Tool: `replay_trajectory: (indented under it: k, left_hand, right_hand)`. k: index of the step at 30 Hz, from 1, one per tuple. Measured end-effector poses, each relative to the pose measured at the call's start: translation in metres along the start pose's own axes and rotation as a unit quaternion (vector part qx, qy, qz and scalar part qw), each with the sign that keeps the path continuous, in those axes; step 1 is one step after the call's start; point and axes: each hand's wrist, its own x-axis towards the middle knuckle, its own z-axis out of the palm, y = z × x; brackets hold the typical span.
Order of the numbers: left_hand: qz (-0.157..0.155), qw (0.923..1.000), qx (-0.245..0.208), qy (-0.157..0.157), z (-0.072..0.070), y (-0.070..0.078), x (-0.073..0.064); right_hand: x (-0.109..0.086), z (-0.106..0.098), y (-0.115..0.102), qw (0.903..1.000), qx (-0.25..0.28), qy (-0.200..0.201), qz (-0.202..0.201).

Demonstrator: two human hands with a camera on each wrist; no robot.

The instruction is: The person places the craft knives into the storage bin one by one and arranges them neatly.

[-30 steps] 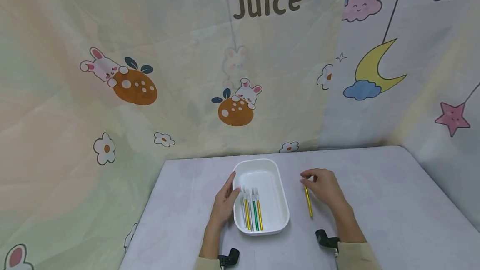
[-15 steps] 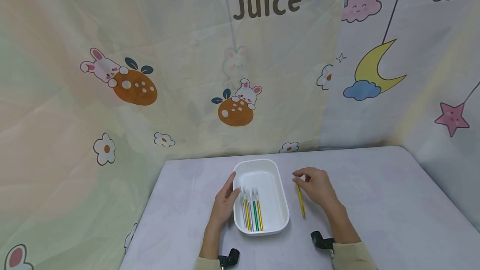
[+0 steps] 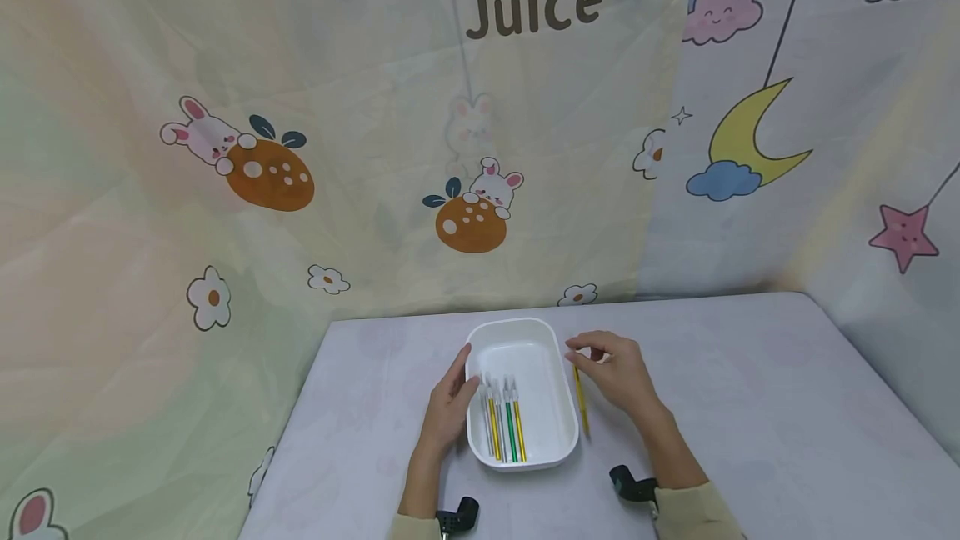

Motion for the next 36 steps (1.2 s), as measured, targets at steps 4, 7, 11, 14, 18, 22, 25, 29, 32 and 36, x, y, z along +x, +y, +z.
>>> replay_trajectory:
  k: [4, 7, 11, 14, 18, 22, 25, 29, 32, 36]
  left_hand:
    - [0.0, 1.0, 0.001, 0.002, 0.0, 0.001, 0.0]
    - [-0.003, 1.0, 0.006, 0.006, 0.001, 0.002, 0.0]
    - [-0.005, 0.9999, 0.009, 0.01, 0.002, 0.002, 0.0]
    - [-0.005, 0.9999, 0.005, 0.011, 0.002, 0.002, 0.0]
    - [-0.004, 0.9999, 0.006, 0.011, 0.002, 0.002, 0.001]
    - [-0.006, 0.9998, 0.012, 0.013, 0.002, 0.002, 0.001]
    - [-0.005, 0.9999, 0.009, 0.011, 0.001, 0.002, 0.0]
    - [-0.006, 0.9999, 0.004, 0.008, 0.001, 0.001, 0.0]
    - [-0.007, 1.0, 0.002, 0.007, 0.001, 0.001, 0.0]
    - [-0.004, 1.0, -0.001, 0.007, 0.001, 0.0, 0.0]
  right_hand:
    - [0.0, 0.004, -0.004, 0.9991, 0.033, 0.008, -0.024]
    - [0.0, 0.007, -0.007, 0.998, 0.048, 0.013, -0.038]
    - [0.001, 0.008, -0.009, 0.9978, 0.049, 0.016, -0.04]
    - [0.001, 0.007, -0.011, 0.9983, 0.045, 0.015, -0.034]
    - [0.002, 0.005, -0.013, 0.9979, 0.051, 0.018, -0.034]
    - [0.002, 0.005, -0.017, 0.9966, 0.064, 0.027, -0.045]
    - [0.002, 0.006, -0.02, 0.9955, 0.074, 0.034, -0.049]
    - [0.001, 0.007, -0.024, 0.9933, 0.094, 0.04, -0.055]
    - [0.001, 0.007, -0.027, 0.9918, 0.105, 0.036, -0.063]
    - [0.0, 0.009, -0.031, 0.9917, 0.109, 0.027, -0.064]
